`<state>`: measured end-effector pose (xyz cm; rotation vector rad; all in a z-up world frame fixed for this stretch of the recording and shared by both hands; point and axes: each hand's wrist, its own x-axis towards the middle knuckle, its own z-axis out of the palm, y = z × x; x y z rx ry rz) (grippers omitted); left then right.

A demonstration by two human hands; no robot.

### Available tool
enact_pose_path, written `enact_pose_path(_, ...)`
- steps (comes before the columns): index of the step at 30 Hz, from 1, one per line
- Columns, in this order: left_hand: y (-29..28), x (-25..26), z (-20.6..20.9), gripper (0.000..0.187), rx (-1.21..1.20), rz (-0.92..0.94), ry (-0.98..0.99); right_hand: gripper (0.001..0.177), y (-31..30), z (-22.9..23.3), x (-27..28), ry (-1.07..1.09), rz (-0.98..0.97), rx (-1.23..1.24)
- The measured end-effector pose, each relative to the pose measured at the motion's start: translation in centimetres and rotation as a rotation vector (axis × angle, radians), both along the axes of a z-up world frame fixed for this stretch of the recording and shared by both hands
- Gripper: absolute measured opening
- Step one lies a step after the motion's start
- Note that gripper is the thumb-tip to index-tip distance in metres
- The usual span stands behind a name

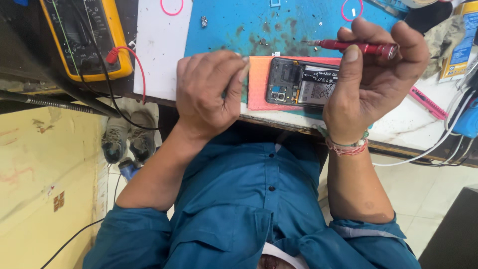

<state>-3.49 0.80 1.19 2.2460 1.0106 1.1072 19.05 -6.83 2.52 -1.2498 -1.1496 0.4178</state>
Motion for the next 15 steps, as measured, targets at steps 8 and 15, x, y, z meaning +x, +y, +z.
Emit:
enact_pose_path(8,0.6,2.2,1.1,0.021,-0.087,-0.038,-0.048,0.037,1.5,-0.6,0.6,0.008,0.061,-0.019)
enact_pose_path(15,0.6,2.6,0.5,0.014,-0.056,-0.175,0.044,0.038,2.2,-0.8,1.5,-0.006,0.043,0.025)
